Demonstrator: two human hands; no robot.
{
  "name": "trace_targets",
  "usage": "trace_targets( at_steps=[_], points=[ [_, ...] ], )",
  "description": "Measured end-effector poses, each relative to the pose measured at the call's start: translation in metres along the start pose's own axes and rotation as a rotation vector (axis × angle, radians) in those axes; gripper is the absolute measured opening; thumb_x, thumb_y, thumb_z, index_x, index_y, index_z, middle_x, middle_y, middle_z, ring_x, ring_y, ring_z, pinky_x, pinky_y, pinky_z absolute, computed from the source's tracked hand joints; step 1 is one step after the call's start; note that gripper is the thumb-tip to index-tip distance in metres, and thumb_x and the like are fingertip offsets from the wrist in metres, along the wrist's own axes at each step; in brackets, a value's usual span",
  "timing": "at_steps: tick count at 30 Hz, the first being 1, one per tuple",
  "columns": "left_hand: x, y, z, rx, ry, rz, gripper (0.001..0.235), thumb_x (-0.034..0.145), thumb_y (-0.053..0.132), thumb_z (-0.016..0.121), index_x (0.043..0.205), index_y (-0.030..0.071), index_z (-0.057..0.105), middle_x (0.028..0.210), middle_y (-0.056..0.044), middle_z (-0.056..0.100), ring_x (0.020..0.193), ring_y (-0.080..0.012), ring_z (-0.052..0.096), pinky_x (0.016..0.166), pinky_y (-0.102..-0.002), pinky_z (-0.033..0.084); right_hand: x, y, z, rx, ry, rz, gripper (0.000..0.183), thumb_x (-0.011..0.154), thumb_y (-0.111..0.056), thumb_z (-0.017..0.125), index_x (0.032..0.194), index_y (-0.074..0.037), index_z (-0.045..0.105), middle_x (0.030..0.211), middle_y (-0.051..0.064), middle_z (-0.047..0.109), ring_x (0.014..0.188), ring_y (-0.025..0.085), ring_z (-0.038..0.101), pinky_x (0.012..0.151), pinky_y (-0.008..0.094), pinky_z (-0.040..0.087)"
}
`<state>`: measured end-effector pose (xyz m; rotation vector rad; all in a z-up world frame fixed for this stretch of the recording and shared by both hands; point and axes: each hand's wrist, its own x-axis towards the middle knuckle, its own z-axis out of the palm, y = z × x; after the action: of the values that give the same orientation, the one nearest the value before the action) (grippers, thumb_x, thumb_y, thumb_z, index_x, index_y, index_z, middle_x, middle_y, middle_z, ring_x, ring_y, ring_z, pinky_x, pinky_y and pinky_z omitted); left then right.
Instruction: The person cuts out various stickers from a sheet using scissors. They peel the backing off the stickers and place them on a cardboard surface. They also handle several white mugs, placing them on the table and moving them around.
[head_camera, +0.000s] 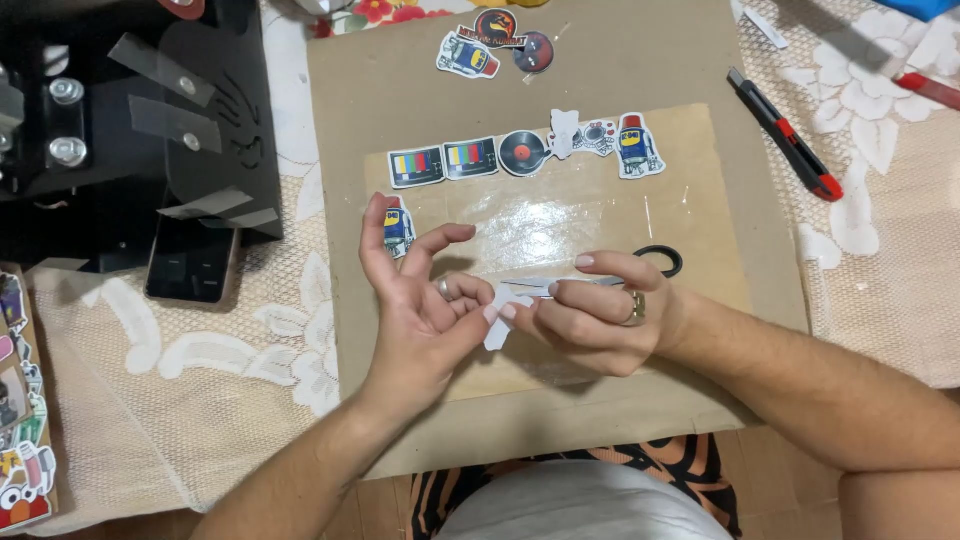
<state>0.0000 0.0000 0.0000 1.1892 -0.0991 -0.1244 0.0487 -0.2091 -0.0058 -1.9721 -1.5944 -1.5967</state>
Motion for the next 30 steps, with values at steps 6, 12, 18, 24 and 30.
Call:
trace_targets(
  at_steps=[6,12,18,24,30],
  points=[
    [0.000,0.002,0.000,-0.042,-0.055,-0.010,0.111,0.083,-0.014,0.067,0.154,0.034,-0.003,0.144,-0.024,0.042,0.079,-0.0168,0.066,0.071,-0.023,0.052,0.001,0.003,-0.002,-0.004,0.000,0.017,0.012,0.095,-0.016,0.067,0.102,-0.018,0.077,0.086,-0.008,0.058,0.080,0.008,0.051,0.084,0.030,0.044],
    [0.001,0.002,0.000,-0.016,-0.015,-0.016,0.116,0.080,-0.017,0.068,0.155,0.033,-0.005,0.140,-0.025,0.046,0.077,-0.0153,0.066,0.067,-0.023,0.053,-0.001,0.000,0.001,0.059,0.002,0.038,0.010,0.094,-0.013,0.072,0.100,-0.018,0.078,0.083,-0.007,0.061,0.078,0.011,0.052,0.085,0.032,0.044],
    [-0.001,0.002,-0.004,-0.008,0.008,0.006,0.112,0.082,-0.013,0.067,0.155,0.036,-0.003,0.139,-0.025,0.047,0.079,-0.0144,0.067,0.074,-0.023,0.051,-0.005,0.004,-0.003,0.208,-0.018,0.198,0.007,0.094,-0.009,0.076,0.099,-0.012,0.079,0.082,0.000,0.062,0.079,0.017,0.054,0.087,0.038,0.046],
    [-0.001,0.002,-0.004,-0.044,-0.006,0.014,0.112,0.081,-0.013,0.070,0.154,0.034,-0.001,0.141,-0.026,0.045,0.078,-0.0155,0.065,0.078,-0.026,0.055,0.000,-0.001,0.002,0.107,0.059,-0.044,0.006,0.091,-0.016,0.077,0.098,-0.015,0.077,0.092,-0.007,0.065,0.076,0.008,0.053,0.069,0.025,0.036],
    [-0.003,0.012,-0.003,0.123,0.030,0.199,0.115,0.085,-0.007,0.076,0.155,0.028,-0.010,0.148,-0.028,0.041,0.080,-0.0198,0.068,0.077,-0.028,0.061,-0.011,-0.008,0.002,0.207,-0.020,0.209,0.014,0.093,-0.023,0.068,0.098,-0.012,0.075,0.093,0.004,0.071,0.078,0.019,0.054,0.072,0.034,0.038]
  ],
)
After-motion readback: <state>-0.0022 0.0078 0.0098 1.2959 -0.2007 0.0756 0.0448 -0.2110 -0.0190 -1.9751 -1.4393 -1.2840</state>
